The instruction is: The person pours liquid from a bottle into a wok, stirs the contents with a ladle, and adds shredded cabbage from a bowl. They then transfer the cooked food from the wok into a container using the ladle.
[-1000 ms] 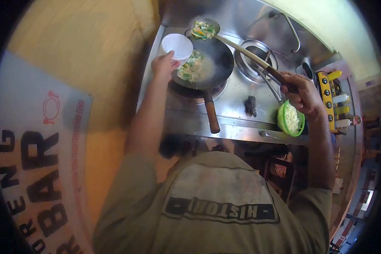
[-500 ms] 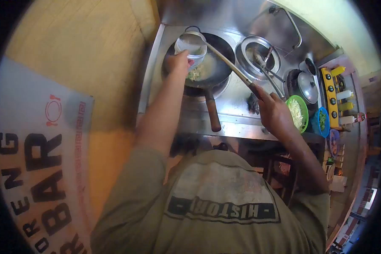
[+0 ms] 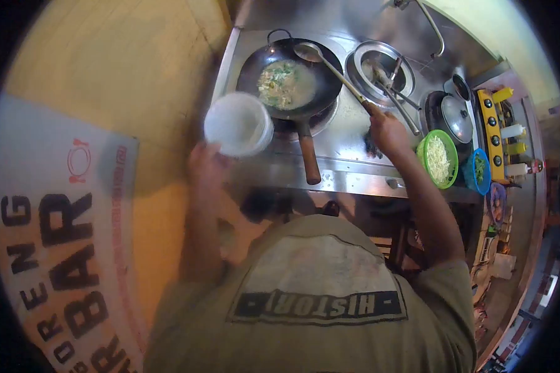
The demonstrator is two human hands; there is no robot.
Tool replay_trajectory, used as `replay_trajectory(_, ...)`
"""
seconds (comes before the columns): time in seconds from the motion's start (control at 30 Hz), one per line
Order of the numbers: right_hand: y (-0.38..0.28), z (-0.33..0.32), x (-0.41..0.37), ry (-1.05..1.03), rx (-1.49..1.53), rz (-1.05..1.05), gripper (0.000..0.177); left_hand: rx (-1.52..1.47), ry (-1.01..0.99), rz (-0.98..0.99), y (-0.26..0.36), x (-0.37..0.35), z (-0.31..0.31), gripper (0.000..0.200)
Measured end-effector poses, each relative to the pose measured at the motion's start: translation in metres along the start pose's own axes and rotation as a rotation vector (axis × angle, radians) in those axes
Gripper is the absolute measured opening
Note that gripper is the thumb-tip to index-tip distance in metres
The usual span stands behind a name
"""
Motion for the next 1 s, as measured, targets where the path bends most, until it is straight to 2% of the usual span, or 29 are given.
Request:
replay_trajectory(0.07, -0.007, 0.011, 0.007, -0.034, -0.069, -0.044, 0.039, 0.086, 0.025, -0.016, -0.005, -0.035, -0.03, 0.024)
replay_trajectory(0.13, -0.014, 0.022, 0.002, -0.248, 0.044, 0.042, 0.037, 0.172, 0.054, -0.037, -0.006, -0.058, -0.04, 0.023)
replay_trajectory(0.17, -0.02, 0.024, -0.003, -0.176, 0.195, -0.068, 0.034, 0.117, 0.123, -0.015, -0.005, -0.069, -0.04, 0.023)
replay_trajectory(0.2, -0.02, 0.032, -0.005, -0.185, 0.191, -0.074, 0.034, 0.061, 0.189, 0.007, -0.005, -0.077, -0.042, 0.022)
replay_trajectory(0.27, -0.041, 0.025, -0.008, -0.195, 0.424, -0.151, 0.031, 0.022, 0.211, 0.035, -0.007, -0.078, -0.047, 0.015)
replay_trajectory(0.3, -0.034, 0.039, -0.015, -0.477, 0.816, 0.247, 0.025, -0.012, 0.224, 0.067, -0.007, -0.076, -0.05, 0.01)
replay_trajectory(0.33, -0.034, 0.041, -0.013, -0.475, 0.814, 0.24, 0.025, -0.015, 0.225, 0.074, -0.012, -0.069, -0.063, 0.01)
replay_trajectory(0.4, -0.038, 0.059, -0.018, -0.703, 1.486, 0.459, 0.02, 0.26, 0.23, 0.095, -0.018, -0.049, -0.096, 0.011)
replay_trajectory(0.43, -0.041, 0.057, -0.018, -0.668, 1.569, 0.566, 0.017, 0.262, 0.227, 0.1, -0.008, -0.048, -0.081, 0.011)
replay_trajectory(0.5, -0.042, 0.055, -0.018, -0.67, 1.612, 0.599, 0.017, 0.091, 0.329, 0.017, 0.008, -0.049, -0.044, 0.023)
replay_trajectory(0.53, -0.042, 0.054, -0.018, -0.675, 1.651, 0.635, 0.018, 0.095, 0.322, 0.02, -0.002, -0.03, -0.06, 0.023)
replay_trajectory(0.57, -0.041, 0.052, -0.016, -0.665, 1.658, 0.634, 0.018, 0.648, 0.212, 0.381, 0.001, -0.004, -0.074, 0.022)
replay_trajectory(0.6, -0.038, 0.048, -0.015, -0.666, 1.65, 0.603, 0.019, 1.189, 0.078, 0.75, 0.001, 0.008, -0.064, 0.021)
replay_trajectory(0.7, -0.03, 0.026, -0.012, -0.654, 1.605, 0.53, 0.02, 1.255, 0.042, 0.719, 0.009, 0.038, -0.031, 0.021)
replay_trajectory(0.73, -0.03, 0.012, -0.01, -0.656, 1.566, 0.485, 0.02, 1.247, 0.038, 0.733, 0.019, 0.041, -0.004, 0.021)
replay_trajectory(0.8, -0.034, -0.031, -0.013, -0.623, 1.53, 0.482, 0.021, 0.001, 0.139, 0.089, 0.013, 0.058, 0.022, 0.021)
replay_trajectory(0.87, -0.036, -0.066, -0.015, -0.563, 1.449, 0.465, 0.03, -0.018, 0.121, 0.132, 0.005, 0.09, 0.035, 0.023)
replay_trajectory(0.93, -0.02, -0.082, -0.012, -0.506, 1.445, 0.501, 0.03, -0.035, 0.109, 0.175, -0.007, 0.122, 0.044, 0.025)
replay_trajectory(1.0, -0.022, -0.118, -0.016, -0.464, 1.447, 0.453, 0.02, 0.017, 0.22, 0.152, -0.016, 0.147, 0.05, 0.027)
Point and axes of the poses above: each hand's wrist, its own x-axis towards the middle knuckle, its own z-axis out of the palm, y = z × x, the point moved 6 cm from there along x, towards the middle knuckle, and after that the axes turned 3 degrees about -y, right-handed, at the moved point
